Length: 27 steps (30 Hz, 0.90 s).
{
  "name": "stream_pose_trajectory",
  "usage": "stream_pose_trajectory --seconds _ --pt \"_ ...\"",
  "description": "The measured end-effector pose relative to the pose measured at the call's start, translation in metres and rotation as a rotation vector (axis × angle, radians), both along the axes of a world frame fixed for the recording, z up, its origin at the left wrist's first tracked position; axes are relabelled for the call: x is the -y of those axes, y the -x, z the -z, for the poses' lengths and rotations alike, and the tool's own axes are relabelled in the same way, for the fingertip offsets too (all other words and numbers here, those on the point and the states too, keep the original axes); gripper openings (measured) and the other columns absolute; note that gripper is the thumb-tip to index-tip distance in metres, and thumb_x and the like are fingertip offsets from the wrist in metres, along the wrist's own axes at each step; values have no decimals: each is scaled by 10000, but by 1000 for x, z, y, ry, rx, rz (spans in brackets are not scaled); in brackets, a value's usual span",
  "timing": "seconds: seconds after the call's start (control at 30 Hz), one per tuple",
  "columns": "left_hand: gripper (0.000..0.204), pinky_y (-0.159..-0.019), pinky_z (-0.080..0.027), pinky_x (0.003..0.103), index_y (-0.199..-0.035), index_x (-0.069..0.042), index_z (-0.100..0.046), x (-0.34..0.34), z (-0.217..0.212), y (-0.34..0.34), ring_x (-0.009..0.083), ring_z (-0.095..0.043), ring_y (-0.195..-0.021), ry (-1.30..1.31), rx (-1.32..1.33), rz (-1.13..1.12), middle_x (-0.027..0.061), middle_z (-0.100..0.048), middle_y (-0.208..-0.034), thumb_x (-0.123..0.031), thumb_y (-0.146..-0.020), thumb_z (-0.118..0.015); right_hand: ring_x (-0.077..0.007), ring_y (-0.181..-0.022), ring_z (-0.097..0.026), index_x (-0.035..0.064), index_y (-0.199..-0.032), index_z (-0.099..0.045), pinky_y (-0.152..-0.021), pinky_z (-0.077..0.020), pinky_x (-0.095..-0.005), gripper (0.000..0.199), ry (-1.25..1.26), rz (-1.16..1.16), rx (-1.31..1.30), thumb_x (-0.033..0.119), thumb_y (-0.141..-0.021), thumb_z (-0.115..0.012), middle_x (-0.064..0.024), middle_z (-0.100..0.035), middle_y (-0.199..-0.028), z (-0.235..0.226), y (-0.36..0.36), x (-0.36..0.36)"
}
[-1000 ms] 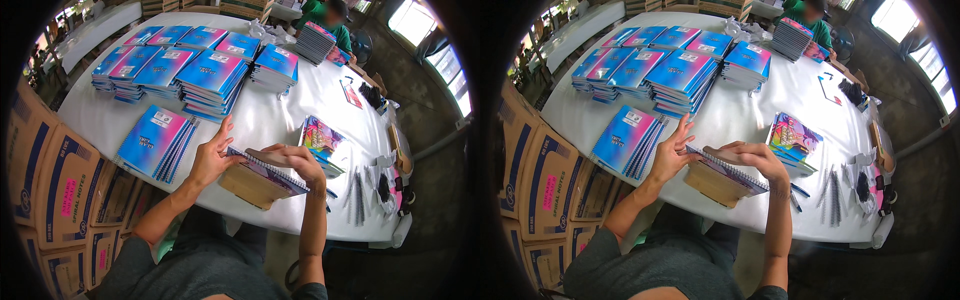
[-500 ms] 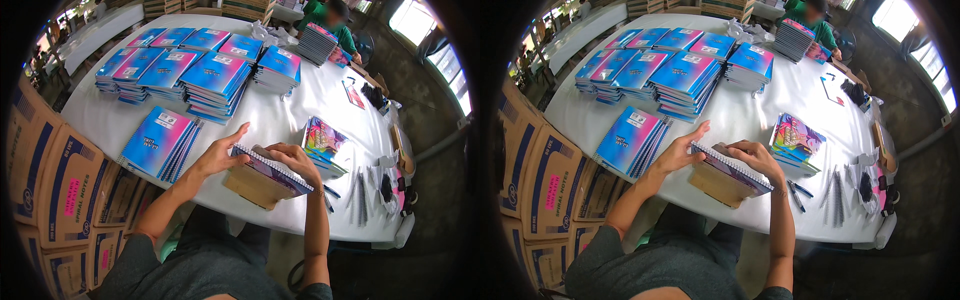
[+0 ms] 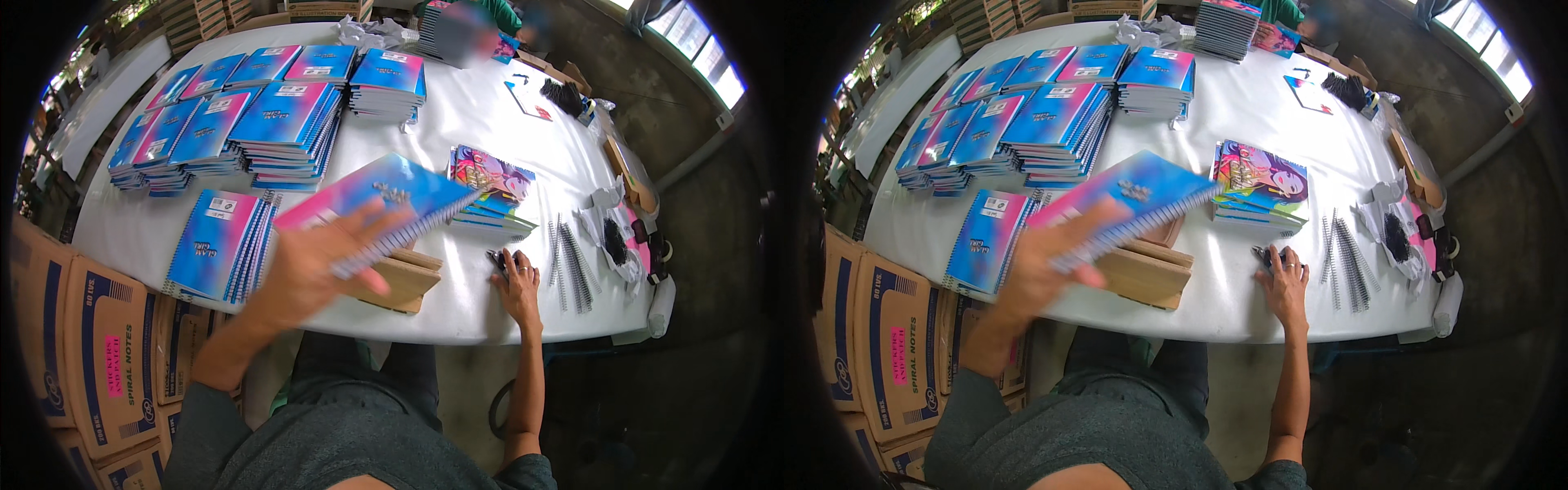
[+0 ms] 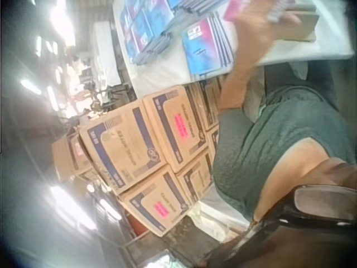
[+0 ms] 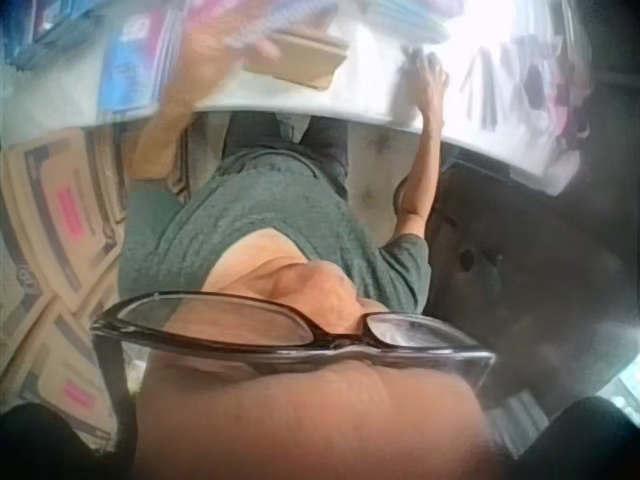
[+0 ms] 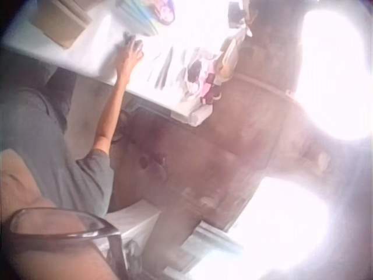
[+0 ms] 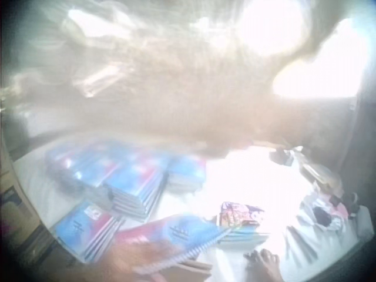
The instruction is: The person manually inserts a metal spiral binding into the punched holes of a notebook cover and pages, using a pair of pliers to secure the ends. They repeat this process for multiple notebooks, picking them up from a stack and placing them into a new stack after binding them.
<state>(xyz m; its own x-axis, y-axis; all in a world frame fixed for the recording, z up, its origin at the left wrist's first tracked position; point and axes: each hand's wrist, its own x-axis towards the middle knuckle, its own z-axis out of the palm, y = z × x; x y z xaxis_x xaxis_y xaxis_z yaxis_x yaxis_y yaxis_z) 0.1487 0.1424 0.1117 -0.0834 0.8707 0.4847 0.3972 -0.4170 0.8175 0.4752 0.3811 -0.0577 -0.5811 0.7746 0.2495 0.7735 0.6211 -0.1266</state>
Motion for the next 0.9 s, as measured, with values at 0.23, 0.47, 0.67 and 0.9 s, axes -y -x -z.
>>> stream_pose_trajectory --seconds 0.23,0.47,0.67,0.9 --pt "704 -1098 -339 560 -1424 -13 -466 -23 96 -43 444 -356 -1391 -91 -771 -364 201 -400 -1507 -328 -836 -691 -321 -967 -579 58 -1264 -615 -818 -504 -408 446 -174 -98 -392 91 -832 -720 -178 -576 -1057 -17 33 57" --pt "620 -1086 -346 552 -1403 -88 -524 -22 97 -44 435 -430 -1344 -99 -861 -413 136 -502 -1448 -300 -849 -706 -265 -861 -600 70 -1186 -673 -709 -512 -388 454 82 -437 -637 91 -746 -781 -121 -592 -995 -75 85 162" --pt "602 -1069 -365 550 -1390 -118 -546 -26 98 -47 433 -458 -1320 -118 -851 -443 111 -527 -1430 -311 -843 -709 -268 -848 -598 76 -1181 -677 -695 -512 -382 446 74 -459 -616 83 -746 -775 -112 -592 -981 -79 83 156" --pt "520 -1025 -406 576 -1379 -133 -560 -18 106 -33 466 -505 -1257 -146 -925 -439 119 -558 -1397 -331 -904 -637 -169 -817 -613 5 -1161 -667 -644 -511 -310 268 1472 -266 -671 95 -909 -653 -100 -632 -943 -97 80 138"
